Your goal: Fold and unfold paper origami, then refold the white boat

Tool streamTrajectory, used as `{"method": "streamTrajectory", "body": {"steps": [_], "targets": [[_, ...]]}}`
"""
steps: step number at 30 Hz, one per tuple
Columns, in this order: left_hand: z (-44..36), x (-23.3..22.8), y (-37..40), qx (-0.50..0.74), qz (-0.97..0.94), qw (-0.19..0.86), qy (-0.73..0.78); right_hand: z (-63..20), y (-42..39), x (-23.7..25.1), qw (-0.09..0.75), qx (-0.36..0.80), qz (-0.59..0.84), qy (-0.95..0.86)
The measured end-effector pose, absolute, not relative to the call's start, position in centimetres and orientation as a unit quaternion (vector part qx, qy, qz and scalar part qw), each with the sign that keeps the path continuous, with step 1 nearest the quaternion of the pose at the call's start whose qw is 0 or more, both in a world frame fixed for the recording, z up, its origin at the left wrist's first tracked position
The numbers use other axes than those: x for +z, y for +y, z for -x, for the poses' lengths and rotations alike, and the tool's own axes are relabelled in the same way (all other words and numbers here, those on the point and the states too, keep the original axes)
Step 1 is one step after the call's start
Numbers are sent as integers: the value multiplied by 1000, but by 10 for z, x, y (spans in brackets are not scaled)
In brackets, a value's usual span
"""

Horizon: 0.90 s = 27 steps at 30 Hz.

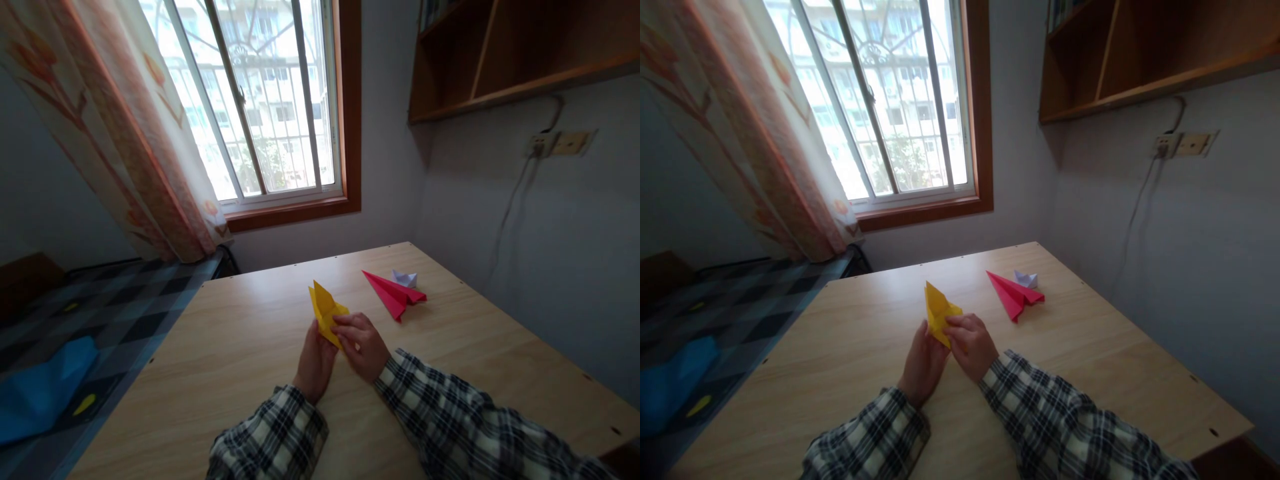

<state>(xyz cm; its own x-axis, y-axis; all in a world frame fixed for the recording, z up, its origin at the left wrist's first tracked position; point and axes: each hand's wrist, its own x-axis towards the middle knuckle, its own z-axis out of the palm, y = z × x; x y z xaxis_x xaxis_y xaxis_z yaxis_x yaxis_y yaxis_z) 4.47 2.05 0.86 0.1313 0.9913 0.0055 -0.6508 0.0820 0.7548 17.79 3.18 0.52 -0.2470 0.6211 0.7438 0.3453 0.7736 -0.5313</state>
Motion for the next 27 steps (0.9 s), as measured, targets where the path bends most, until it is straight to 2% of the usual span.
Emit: {"method": "streamTrajectory", "body": {"steps": [6,18,27], "targets": [[-47,7,16,565,-340,663,353,-178,39,-2,548,108,351,-751],[-50,6,15,543,-330,696,333,-184,49,-5,536,139,402,-729],[-50,-7,19,546,-353,679,342,-185,52,-6,533,130,437,-713]]}}
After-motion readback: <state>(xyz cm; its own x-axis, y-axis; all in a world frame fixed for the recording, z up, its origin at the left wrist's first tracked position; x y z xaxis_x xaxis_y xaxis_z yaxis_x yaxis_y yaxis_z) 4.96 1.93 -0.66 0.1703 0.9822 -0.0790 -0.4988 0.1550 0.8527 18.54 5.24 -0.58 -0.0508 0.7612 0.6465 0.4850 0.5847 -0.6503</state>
